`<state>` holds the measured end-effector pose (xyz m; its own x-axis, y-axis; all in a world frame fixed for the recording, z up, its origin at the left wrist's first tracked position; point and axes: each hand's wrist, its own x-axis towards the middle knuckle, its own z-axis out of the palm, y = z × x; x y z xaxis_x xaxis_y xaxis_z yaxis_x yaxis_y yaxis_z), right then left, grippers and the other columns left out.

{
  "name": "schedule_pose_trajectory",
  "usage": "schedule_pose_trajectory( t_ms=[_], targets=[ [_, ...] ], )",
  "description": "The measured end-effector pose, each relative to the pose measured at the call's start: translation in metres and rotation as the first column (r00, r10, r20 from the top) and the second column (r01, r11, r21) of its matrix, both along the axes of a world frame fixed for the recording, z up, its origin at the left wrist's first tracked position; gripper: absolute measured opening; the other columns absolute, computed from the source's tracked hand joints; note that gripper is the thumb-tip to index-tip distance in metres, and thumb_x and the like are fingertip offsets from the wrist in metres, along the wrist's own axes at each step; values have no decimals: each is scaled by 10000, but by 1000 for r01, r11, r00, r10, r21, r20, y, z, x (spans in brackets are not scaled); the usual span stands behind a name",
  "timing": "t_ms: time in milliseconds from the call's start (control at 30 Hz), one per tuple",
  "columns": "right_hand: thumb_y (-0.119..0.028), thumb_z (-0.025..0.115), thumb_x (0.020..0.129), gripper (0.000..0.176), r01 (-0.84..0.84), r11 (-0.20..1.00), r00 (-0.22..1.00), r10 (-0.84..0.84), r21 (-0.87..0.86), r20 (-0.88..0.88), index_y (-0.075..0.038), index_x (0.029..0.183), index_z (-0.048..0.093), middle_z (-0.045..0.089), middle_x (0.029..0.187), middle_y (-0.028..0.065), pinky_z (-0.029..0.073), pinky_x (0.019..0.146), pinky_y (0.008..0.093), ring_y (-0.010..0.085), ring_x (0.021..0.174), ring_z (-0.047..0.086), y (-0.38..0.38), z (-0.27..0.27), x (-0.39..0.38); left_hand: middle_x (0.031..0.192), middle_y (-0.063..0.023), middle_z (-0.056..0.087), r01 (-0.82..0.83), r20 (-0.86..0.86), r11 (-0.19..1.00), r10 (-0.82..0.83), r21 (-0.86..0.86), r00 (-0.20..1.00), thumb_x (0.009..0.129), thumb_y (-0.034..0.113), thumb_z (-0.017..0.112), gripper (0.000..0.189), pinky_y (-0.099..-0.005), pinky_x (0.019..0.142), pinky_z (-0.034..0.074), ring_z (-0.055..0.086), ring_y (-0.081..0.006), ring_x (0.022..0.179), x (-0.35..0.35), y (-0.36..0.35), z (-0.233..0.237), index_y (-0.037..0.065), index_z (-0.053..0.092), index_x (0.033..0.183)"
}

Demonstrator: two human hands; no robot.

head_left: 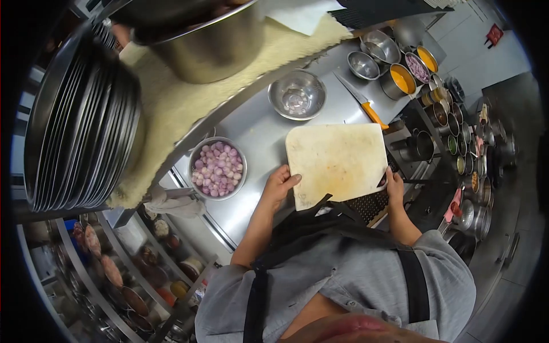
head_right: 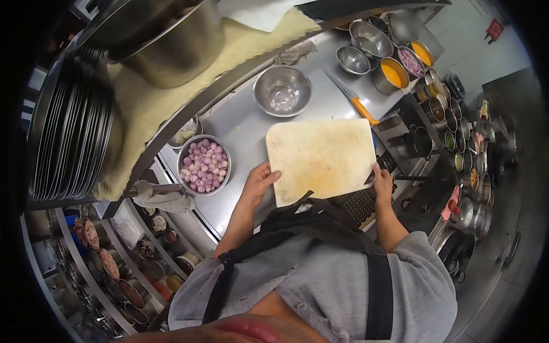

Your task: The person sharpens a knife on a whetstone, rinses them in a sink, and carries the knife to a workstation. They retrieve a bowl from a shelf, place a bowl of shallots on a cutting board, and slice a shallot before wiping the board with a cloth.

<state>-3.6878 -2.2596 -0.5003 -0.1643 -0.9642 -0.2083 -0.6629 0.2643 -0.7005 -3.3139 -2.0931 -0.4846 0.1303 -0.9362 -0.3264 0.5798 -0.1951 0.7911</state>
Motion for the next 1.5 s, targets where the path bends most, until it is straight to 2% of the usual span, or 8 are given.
schedule_pose_trajectory(
  t_ms=[467,800,900,967,1067,1167,1400,1500],
  targets=[
    [-406,668,881,436,-382,924,797,314,27,516,18,978,655,653,789,67,473,471,278,135,610,584,-203,1,149,1125,-111,665,-470,99,877,461,103,882,916,101,613,257,-327,880,495,639,-186,988,71,-95,-1,-18,567,1139],
    [-347,696,862,572,-498,866,694,372,38,616,19,1278,553,676,927,109,511,526,268,156,702,648,-229,-22,172,1143,-110,649,-578,515,706,343,411,785,885,156,649,389,-350,872,511,644,-225,999,98,-114,-16,-44,572,1209],
    [-310,692,872,573,-514,854,681,352,76,643,-3,1325,524,665,933,99,510,536,264,149,733,658,-214,-17,135,1136,-220,649,-733,987,670,-160,117,12,786,243,686,521,-414,961,470,625,-347,1072,90,-136,3,-20,588,1226],
    [-306,692,875,552,-516,852,676,342,88,652,-9,1314,536,661,932,92,508,542,262,146,725,657,-201,-19,111,1200,-222,621,-585,979,803,-11,-114,-206,805,258,659,480,-424,1009,434,575,-353,1157,87,-184,23,32,604,1225],
    [-259,686,888,452,-616,782,652,437,97,619,-8,1248,583,657,845,73,501,580,268,135,684,644,-180,-20,78,1250,-150,603,-382,981,910,105,-161,-163,816,186,671,425,-396,941,473,590,-318,1131,85,-298,41,66,600,1218],
    [-225,684,891,386,-655,751,642,491,88,589,8,1190,613,659,796,73,503,599,272,127,661,633,-161,-19,52,1186,-171,638,26,824,946,295,-323,-483,809,145,644,330,-409,999,443,590,-337,1127,104,-419,14,77,656,1131],
    [-177,681,890,327,-490,865,771,372,107,517,43,1127,635,673,797,90,508,610,271,136,655,633,-144,-14,-16,1152,-139,663,-2,764,964,-211,265,-609,824,160,623,268,-409,990,454,592,-337,1126,141,-551,-19,112,708,1073],
    [-178,672,897,317,-364,910,826,216,201,521,42,1123,640,677,807,91,507,608,269,133,654,632,-140,-17,-41,1153,-127,666,-235,720,858,-511,456,-469,873,189,609,286,-383,993,450,600,-298,1124,142,-546,0,99,678,1135]
  ],
)
